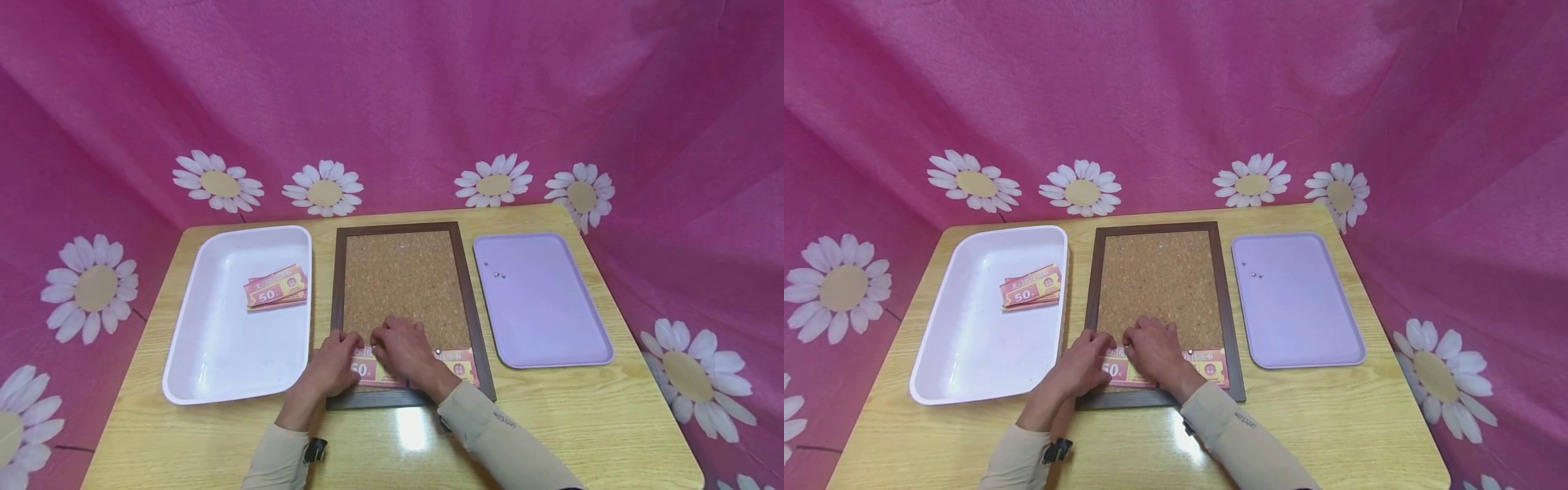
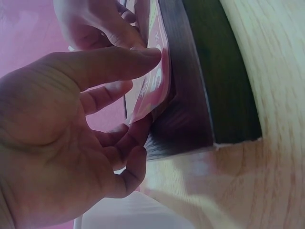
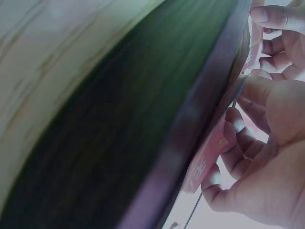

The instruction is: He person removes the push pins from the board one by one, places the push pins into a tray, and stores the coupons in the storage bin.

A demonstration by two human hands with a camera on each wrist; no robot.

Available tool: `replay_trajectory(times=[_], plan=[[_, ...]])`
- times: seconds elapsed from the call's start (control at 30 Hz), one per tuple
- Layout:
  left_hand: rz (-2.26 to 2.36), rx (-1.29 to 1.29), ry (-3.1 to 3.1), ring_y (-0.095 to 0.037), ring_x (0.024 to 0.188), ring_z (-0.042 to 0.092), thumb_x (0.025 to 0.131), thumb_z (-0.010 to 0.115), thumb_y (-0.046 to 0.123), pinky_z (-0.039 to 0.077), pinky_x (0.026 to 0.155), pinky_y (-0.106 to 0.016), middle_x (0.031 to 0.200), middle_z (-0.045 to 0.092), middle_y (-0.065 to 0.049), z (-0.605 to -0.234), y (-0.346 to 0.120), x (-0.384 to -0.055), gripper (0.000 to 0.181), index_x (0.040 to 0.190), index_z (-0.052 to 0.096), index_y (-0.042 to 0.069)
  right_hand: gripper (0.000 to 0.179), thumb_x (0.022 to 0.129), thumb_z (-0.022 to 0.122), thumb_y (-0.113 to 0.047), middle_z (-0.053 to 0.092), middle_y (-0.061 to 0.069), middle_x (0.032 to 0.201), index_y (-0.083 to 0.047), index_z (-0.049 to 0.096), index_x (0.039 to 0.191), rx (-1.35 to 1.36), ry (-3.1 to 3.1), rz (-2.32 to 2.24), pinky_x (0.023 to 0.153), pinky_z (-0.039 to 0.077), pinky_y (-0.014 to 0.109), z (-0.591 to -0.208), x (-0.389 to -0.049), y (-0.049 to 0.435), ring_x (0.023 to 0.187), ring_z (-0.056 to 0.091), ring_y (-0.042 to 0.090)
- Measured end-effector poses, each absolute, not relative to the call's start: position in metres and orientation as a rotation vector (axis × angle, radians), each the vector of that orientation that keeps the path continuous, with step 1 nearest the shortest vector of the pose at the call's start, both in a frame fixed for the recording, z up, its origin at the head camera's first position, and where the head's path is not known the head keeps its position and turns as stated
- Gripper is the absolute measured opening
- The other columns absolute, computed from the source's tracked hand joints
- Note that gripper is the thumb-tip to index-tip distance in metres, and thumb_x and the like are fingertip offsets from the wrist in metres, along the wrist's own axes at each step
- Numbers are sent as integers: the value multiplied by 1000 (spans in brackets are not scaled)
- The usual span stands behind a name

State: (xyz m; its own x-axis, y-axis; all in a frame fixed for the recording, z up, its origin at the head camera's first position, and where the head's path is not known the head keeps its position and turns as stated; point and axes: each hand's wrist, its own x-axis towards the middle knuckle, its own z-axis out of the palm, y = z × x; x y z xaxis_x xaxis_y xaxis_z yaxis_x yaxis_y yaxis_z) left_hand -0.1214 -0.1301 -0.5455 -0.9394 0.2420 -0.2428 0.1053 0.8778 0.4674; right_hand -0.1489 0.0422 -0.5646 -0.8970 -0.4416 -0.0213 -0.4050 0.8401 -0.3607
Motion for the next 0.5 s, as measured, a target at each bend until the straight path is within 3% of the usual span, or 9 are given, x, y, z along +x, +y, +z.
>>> replay_trajectory(times=[0.5], plan=[[656, 281, 2770, -24, 97, 52, 68, 82, 14, 43, 84, -49, 108, 52, -8, -545, -131, -120, 50, 111, 57, 17, 10, 91, 62, -32, 56, -6, 90, -23, 65, 88, -730, 2934, -512, 72, 36, 39, -565, -148, 42, 89, 54, 15]])
